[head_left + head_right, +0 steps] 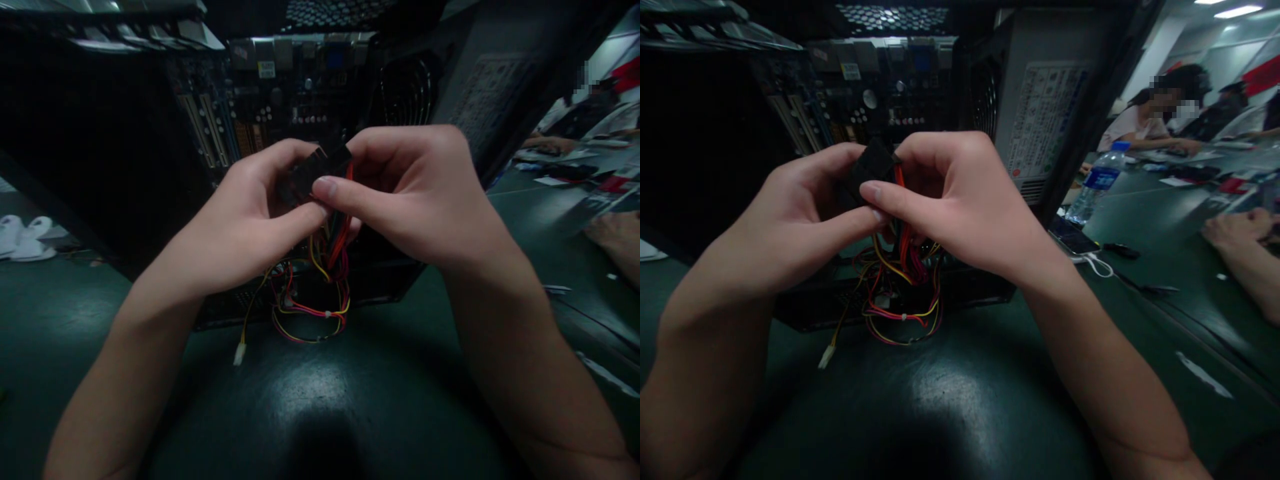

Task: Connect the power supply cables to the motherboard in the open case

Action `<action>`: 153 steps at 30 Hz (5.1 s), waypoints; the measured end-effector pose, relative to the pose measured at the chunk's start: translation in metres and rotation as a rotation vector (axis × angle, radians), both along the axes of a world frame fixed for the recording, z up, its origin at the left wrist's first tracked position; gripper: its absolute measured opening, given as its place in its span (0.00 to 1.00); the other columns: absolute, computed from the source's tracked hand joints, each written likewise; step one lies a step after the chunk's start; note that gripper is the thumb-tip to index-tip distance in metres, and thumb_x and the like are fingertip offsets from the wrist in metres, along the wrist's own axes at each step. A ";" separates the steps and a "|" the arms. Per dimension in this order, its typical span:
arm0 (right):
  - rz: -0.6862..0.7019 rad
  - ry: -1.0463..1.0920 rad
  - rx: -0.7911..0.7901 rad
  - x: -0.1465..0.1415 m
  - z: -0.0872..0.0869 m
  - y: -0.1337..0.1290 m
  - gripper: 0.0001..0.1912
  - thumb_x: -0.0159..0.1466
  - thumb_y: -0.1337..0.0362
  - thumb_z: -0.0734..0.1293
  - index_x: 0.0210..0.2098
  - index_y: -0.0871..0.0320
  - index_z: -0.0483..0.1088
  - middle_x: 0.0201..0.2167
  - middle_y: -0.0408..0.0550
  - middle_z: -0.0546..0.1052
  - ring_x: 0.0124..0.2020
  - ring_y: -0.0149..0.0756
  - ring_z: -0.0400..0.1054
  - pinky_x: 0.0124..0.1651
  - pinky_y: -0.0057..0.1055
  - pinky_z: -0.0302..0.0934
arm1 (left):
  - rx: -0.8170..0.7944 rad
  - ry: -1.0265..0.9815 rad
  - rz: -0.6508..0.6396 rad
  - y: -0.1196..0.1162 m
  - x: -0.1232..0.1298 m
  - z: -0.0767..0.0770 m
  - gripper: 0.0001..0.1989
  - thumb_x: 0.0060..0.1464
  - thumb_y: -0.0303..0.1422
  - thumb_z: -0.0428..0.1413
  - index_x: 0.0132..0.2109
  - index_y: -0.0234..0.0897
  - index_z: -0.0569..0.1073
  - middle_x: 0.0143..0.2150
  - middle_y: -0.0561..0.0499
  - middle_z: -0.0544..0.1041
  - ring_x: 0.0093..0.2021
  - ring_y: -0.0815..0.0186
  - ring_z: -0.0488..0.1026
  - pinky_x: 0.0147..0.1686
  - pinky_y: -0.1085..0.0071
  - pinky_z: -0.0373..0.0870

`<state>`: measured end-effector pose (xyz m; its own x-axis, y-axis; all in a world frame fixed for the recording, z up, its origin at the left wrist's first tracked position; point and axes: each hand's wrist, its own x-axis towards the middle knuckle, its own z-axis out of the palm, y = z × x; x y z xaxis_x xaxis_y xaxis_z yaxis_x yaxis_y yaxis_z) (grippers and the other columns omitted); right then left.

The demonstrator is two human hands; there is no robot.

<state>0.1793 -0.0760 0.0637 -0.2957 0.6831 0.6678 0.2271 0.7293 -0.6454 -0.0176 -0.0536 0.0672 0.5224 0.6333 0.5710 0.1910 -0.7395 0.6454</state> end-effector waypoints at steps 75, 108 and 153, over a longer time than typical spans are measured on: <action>-0.247 -0.247 0.228 -0.009 0.002 -0.013 0.16 0.67 0.52 0.71 0.31 0.58 0.74 0.24 0.40 0.70 0.28 0.30 0.65 0.31 0.28 0.57 | 0.087 0.152 -0.060 0.002 -0.001 0.001 0.09 0.50 0.28 0.57 0.42 0.39 0.74 0.36 0.55 0.75 0.38 0.64 0.77 0.34 0.72 0.78; -0.013 -0.283 -0.014 0.001 0.006 -0.004 0.11 0.67 0.58 0.72 0.32 0.58 0.74 0.26 0.41 0.75 0.28 0.31 0.68 0.28 0.28 0.57 | -0.014 -0.206 -0.085 0.029 -0.007 -0.014 0.08 0.57 0.32 0.64 0.30 0.37 0.77 0.24 0.55 0.66 0.23 0.72 0.59 0.20 0.70 0.52; -0.253 -0.326 0.674 -0.012 -0.017 0.020 0.10 0.73 0.69 0.60 0.49 0.60 0.71 0.49 0.50 0.79 0.49 0.33 0.74 0.52 0.28 0.66 | -0.032 -0.305 0.031 0.014 -0.004 -0.003 0.14 0.62 0.34 0.59 0.28 0.36 0.69 0.22 0.60 0.60 0.19 0.80 0.55 0.18 0.82 0.56</action>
<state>0.1677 -0.0557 0.0471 -0.4373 0.2347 0.8682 0.5402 0.8403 0.0450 -0.0215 -0.0400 0.0644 0.3103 0.6667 0.6777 0.0071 -0.7145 0.6996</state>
